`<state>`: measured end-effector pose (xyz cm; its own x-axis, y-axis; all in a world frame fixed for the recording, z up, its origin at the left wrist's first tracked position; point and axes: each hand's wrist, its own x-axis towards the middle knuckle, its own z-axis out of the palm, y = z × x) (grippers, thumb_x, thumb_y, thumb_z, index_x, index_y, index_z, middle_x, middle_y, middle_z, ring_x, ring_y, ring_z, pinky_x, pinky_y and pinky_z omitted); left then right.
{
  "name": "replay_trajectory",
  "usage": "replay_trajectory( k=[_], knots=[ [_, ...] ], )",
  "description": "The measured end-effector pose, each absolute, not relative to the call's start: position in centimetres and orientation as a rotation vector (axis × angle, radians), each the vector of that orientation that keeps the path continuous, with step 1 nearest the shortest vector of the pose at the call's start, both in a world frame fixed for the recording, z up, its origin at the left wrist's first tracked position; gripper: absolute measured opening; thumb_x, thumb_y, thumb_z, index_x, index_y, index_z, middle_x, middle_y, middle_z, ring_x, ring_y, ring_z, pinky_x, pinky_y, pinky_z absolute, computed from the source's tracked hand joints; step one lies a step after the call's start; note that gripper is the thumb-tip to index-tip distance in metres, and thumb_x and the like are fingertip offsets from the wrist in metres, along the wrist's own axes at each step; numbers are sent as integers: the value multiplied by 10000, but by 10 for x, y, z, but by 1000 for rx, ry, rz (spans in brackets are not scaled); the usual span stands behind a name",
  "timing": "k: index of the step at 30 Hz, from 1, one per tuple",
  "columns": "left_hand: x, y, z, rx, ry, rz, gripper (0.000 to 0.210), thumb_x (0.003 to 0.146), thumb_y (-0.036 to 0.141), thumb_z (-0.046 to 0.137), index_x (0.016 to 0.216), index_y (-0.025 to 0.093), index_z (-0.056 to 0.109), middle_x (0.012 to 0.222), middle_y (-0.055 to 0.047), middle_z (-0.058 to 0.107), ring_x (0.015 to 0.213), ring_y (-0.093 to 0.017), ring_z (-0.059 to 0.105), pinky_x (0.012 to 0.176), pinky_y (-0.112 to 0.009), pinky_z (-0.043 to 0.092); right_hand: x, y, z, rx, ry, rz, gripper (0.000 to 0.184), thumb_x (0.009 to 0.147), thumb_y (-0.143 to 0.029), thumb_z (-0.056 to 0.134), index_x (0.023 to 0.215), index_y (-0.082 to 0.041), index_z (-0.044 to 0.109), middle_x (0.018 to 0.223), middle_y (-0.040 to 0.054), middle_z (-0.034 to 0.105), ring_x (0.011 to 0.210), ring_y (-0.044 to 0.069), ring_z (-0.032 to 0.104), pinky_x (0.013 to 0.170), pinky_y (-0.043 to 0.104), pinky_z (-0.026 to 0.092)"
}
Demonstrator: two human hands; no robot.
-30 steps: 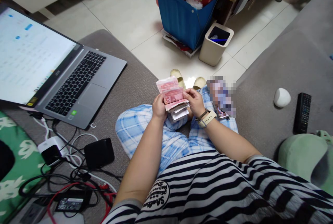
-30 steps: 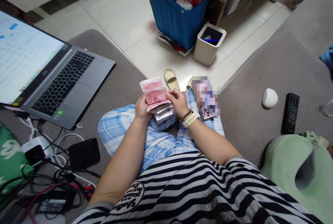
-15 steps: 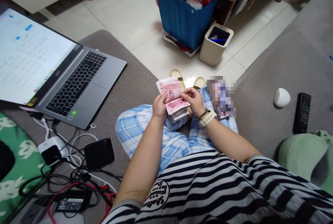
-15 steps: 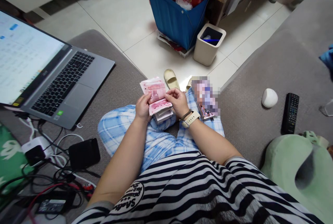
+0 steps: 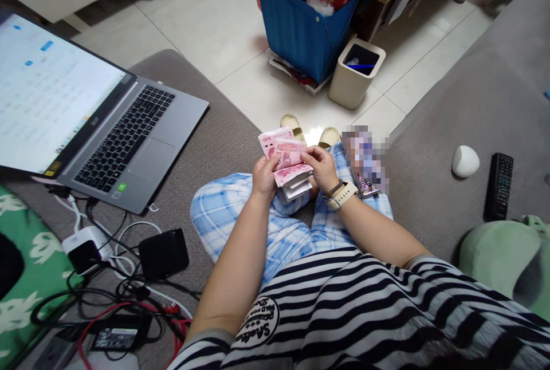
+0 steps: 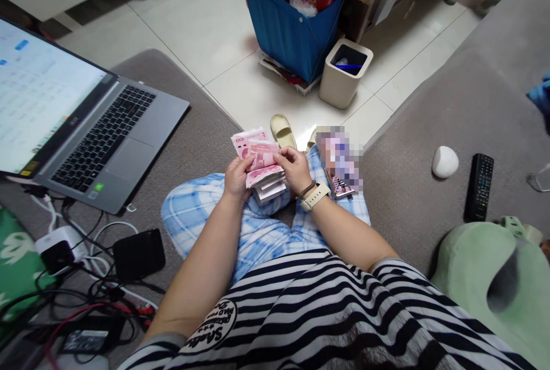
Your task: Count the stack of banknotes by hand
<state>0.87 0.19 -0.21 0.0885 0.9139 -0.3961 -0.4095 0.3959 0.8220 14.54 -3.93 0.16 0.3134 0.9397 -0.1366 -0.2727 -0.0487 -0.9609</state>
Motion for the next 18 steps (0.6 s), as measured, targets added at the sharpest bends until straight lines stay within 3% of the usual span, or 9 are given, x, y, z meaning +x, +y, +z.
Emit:
replay_trajectory(
  k=[5, 9, 18],
  knots=[
    [6, 5, -10, 627, 1215, 1135, 213, 710, 357, 750, 653, 170, 665, 689, -18, 690, 712, -168, 649, 734, -280, 515, 144, -38, 1, -1224, -711, 1141, 463, 642, -609, 795, 730, -211, 575, 689, -22, 534, 692, 152, 491, 666, 296, 439],
    [3, 6, -7, 764, 1331, 1133, 182, 820, 277, 645, 699, 167, 725, 771, -29, 718, 814, -170, 628, 797, -263, 487, 144, -38, 0, -1207, -729, 1125, 461, 655, -615, 786, 734, -207, 585, 700, -16, 541, 700, 155, 498, 667, 295, 439],
    [2, 2, 13, 883, 1342, 1066, 221, 837, 126, 573, 692, 168, 735, 759, -32, 717, 847, -183, 592, 814, -256, 472, 145, -38, 0, -1209, -725, 1132, 455, 659, -612, 790, 736, -209, 593, 702, -16, 551, 705, 157, 498, 669, 292, 439]
  ],
)
